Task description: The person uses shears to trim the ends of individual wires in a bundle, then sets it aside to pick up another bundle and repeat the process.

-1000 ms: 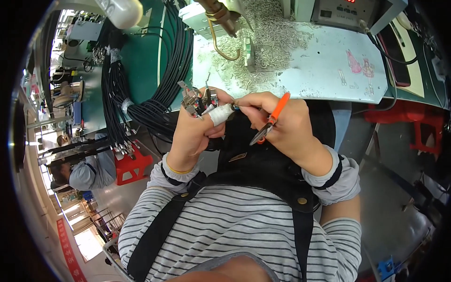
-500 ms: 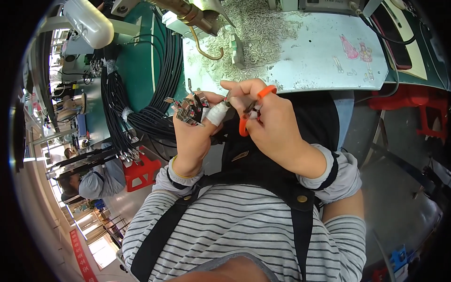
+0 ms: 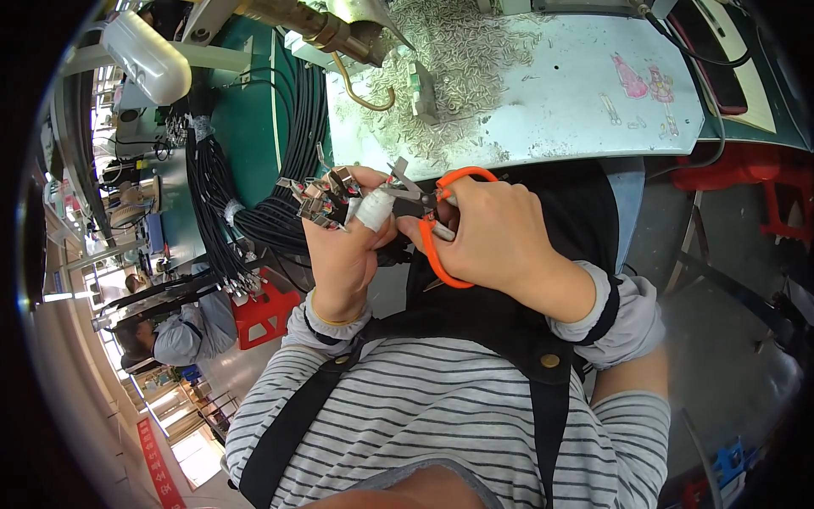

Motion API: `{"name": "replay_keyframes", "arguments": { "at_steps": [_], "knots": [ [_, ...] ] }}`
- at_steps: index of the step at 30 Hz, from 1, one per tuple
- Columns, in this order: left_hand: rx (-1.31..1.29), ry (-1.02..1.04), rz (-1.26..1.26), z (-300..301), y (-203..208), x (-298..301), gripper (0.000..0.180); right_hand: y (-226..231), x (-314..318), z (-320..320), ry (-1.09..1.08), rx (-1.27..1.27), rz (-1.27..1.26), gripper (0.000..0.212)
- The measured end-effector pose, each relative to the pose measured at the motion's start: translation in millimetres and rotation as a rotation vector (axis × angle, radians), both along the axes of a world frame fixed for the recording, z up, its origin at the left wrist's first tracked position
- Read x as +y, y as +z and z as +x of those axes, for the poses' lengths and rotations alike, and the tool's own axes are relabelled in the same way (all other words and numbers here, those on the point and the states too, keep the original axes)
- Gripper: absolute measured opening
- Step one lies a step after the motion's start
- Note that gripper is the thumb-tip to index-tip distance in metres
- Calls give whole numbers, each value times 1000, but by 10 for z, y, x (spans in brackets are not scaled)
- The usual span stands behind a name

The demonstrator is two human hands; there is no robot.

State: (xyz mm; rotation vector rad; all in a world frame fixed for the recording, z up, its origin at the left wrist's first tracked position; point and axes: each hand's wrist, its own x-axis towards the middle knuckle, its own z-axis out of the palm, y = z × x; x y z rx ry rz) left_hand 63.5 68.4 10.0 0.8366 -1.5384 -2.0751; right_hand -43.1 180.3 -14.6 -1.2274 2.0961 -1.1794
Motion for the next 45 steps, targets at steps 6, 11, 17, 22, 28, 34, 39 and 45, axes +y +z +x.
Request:
{"name": "replay_keyframes", "arguments": {
  "at_steps": [6, 11, 17, 22, 28, 34, 39, 45],
  "knots": [
    [-21, -37, 88, -51, -10, -78, 14, -183, -20, 66, 13, -95, 109, 29],
    [-9, -185, 369, -247, -108, -350, 9, -156, -4, 8, -43, -752, -52, 24],
    [67, -155, 542, -552, -190, -570, 13, 61, -271, -246, -418, -792, -347, 18],
    [-21, -169, 407, -635, -119, -596, 8, 19, -492, -511, -244, -615, -257, 17],
    [-93, -168, 354, -656, -81, -636, 8, -30, -553, -572, -220, -710, -179, 14],
    [16, -229, 408, -650, -102, -684, 13, -59, -566, -570, -224, -741, -229, 13],
    [20, -228, 412, -642, -86, -671, 13, -55, -562, -551, -213, -739, -245, 13],
    [-20, -203, 387, -611, -115, -677, 12, -48, -565, -521, -253, -699, -224, 14]
  ]
}}
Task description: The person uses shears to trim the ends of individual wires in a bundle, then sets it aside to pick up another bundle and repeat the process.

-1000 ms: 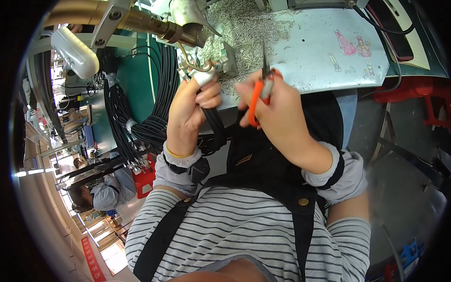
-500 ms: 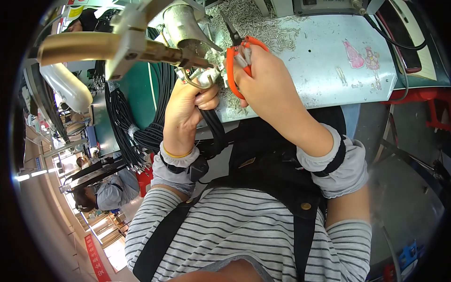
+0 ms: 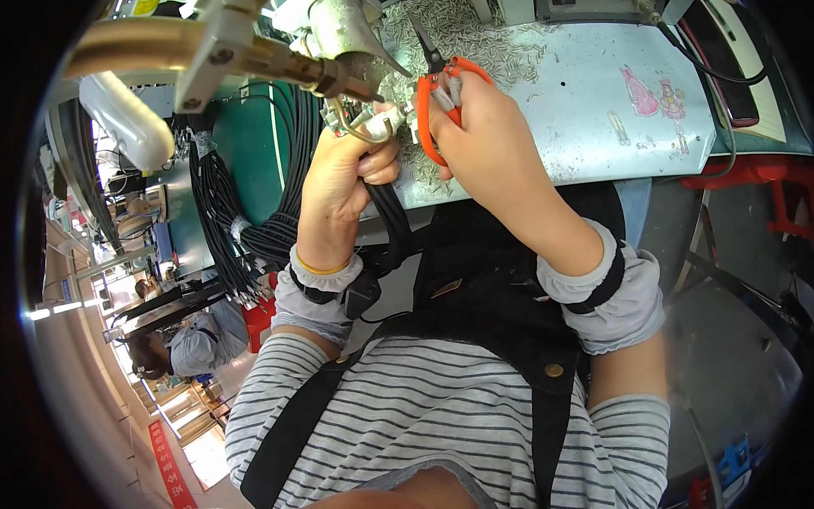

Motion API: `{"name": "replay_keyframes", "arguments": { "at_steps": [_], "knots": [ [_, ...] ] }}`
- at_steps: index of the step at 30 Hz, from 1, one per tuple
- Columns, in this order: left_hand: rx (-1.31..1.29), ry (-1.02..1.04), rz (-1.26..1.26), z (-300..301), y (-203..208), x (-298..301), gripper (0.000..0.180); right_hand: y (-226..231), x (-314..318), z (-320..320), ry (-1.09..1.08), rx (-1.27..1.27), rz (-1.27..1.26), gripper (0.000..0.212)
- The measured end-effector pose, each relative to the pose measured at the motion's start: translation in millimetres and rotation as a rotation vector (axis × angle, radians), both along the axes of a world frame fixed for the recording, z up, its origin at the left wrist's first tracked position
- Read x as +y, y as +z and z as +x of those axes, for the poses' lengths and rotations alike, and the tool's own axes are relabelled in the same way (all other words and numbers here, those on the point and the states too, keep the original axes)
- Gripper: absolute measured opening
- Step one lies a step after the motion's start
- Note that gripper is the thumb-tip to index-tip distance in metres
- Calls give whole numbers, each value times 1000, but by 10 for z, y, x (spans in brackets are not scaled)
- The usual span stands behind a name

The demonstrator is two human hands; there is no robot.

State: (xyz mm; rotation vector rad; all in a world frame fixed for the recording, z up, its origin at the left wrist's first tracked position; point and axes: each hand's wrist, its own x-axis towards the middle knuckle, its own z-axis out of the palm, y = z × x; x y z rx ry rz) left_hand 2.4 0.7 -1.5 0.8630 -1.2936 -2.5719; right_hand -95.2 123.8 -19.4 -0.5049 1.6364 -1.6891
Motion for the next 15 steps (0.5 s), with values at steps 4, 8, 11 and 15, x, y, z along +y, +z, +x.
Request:
{"name": "replay_keyframes", "arguments": {
  "at_steps": [4, 8, 11, 15],
  "knots": [
    [16, -4, 85, 100, 33, 51, 16, 40, 115, 50, 48, -46, -129, 15],
    [-28, 59, 117, 257, 149, 223, 20, 147, 242, 113, 13, -78, -129, 13],
    [-78, 86, -61, 371, 182, 342, 23, 64, 285, 198, -43, 342, -183, 12],
    [29, -98, -220, 508, 16, 408, 22, 93, 303, 307, 64, 430, -158, 10]
  ]
}}
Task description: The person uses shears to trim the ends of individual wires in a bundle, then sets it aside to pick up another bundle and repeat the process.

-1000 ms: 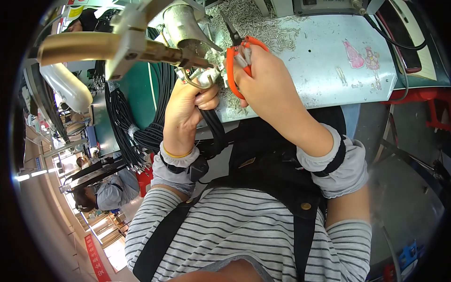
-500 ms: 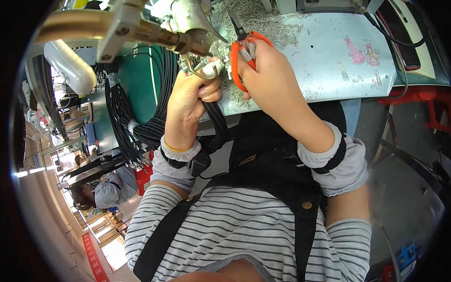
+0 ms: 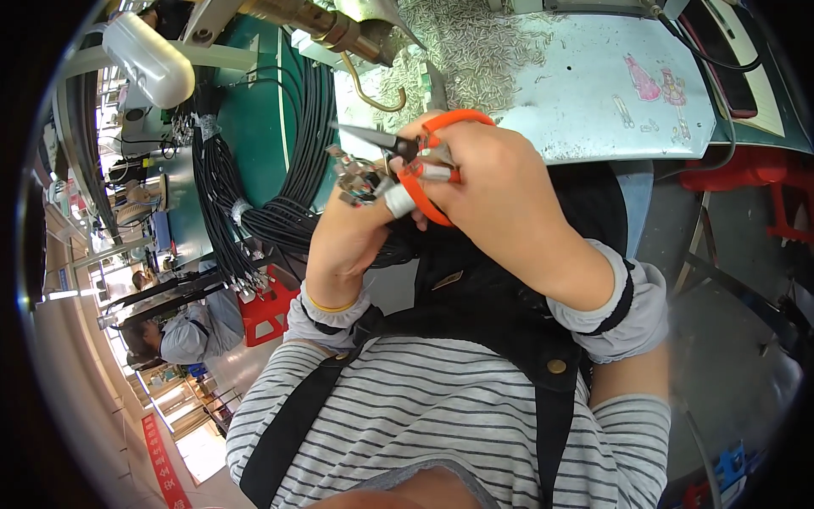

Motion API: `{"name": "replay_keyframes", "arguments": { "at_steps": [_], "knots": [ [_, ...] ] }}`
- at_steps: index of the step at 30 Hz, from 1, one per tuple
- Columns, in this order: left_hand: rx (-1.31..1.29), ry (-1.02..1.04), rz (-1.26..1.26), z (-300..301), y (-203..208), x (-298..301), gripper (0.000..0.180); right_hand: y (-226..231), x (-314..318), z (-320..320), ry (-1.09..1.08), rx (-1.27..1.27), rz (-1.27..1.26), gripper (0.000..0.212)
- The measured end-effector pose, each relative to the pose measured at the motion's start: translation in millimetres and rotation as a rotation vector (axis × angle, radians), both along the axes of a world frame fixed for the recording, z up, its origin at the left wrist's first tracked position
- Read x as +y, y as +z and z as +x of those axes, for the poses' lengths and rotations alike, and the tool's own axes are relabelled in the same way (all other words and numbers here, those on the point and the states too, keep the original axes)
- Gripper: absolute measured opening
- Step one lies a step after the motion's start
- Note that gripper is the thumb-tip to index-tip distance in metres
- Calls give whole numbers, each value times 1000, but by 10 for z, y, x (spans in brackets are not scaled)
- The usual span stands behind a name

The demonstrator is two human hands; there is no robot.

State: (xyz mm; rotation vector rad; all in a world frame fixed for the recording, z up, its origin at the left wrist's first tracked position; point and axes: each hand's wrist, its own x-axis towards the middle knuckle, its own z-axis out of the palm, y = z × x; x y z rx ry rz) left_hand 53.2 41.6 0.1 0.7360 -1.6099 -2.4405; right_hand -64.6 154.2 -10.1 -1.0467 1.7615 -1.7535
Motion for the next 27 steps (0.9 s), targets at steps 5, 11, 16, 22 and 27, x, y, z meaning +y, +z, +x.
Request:
{"name": "replay_keyframes", "arguments": {
  "at_steps": [5, 11, 16, 22, 27],
  "knots": [
    [-79, -5, 19, 49, 40, 36, 22, 94, 46, 45, -83, -188, 106, 9],
    [38, 72, 188, 82, 165, 67, 20, -55, 85, 90, -239, 746, -162, 18],
    [16, 93, 274, 129, 169, 61, 20, -184, 78, 118, -143, 756, -208, 24],
    [-78, 91, 85, 108, 148, 79, 16, -156, 151, 136, -78, 450, -131, 20],
    [-65, 89, 200, 86, 146, 64, 14, -179, 133, 134, -65, 450, -146, 17]
  ]
}}
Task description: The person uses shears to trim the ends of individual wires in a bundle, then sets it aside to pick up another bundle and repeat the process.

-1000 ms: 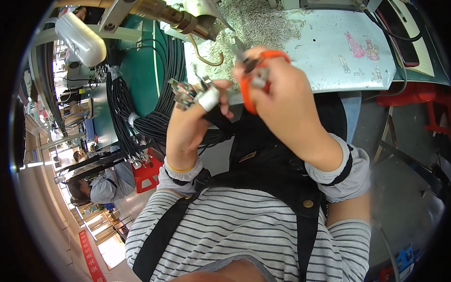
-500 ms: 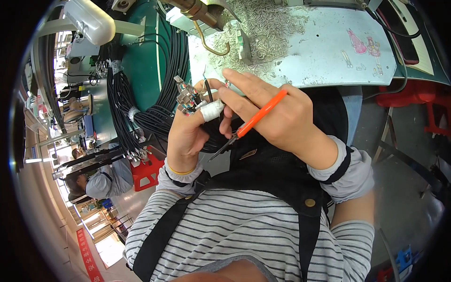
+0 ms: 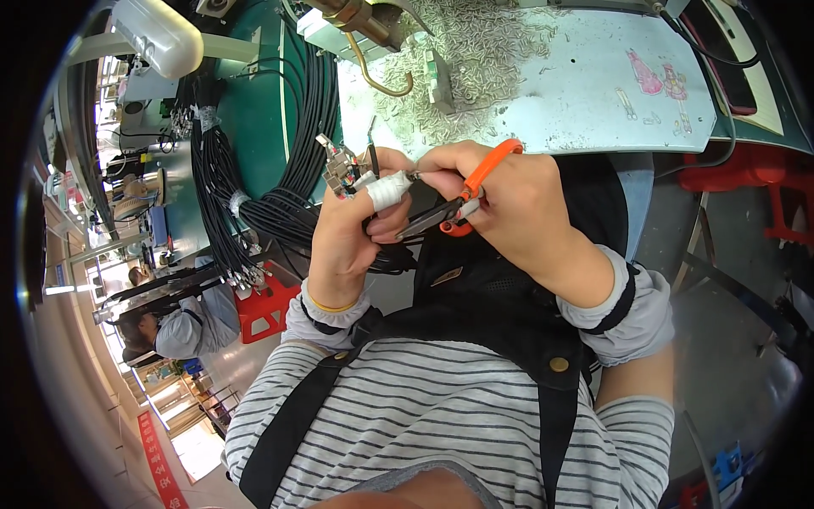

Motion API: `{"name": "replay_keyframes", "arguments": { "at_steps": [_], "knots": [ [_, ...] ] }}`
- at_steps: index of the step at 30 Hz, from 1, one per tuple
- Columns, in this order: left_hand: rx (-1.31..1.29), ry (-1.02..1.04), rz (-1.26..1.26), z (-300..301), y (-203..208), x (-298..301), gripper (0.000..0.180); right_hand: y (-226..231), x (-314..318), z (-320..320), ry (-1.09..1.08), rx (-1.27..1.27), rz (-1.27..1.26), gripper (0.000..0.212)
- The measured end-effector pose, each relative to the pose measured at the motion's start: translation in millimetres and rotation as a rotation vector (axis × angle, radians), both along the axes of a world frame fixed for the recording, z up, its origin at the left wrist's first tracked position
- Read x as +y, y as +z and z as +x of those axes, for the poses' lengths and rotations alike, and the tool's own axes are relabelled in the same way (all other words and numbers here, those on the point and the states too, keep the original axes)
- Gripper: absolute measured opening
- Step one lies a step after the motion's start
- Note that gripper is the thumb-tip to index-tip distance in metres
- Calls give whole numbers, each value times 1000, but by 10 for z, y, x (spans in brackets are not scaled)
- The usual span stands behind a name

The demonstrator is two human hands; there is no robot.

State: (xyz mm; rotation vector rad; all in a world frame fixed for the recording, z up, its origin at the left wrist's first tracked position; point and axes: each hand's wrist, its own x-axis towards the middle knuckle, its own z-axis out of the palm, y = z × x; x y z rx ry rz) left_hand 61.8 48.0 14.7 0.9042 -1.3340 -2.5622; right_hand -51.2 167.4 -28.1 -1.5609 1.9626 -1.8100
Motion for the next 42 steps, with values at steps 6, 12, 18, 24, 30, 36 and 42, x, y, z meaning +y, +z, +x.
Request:
{"name": "replay_keyframes", "arguments": {
  "at_steps": [6, 12, 18, 24, 30, 36, 42],
  "knots": [
    [3, -12, 146, 26, -41, -13, 18, 33, 30, -5, -13, 27, 6, 18],
    [21, -8, 201, 47, -49, -12, 20, 27, 20, 16, -34, 50, -41, 20],
    [-3, 18, 183, 26, -48, 50, 17, 22, 50, 45, -39, 38, -45, 22],
    [48, 52, -355, 17, -88, 187, 13, 45, 52, 106, -104, -54, -2, 26],
    [80, 65, -300, 18, -78, 146, 14, 69, 119, 5, 83, -60, 43, 25],
    [90, 75, -6, 25, -45, 81, 13, 73, 142, 16, -106, 174, 45, 16],
    [83, 175, -272, -2, -32, 177, 13, 173, 202, 65, -23, -148, 699, 33]
  ]
}}
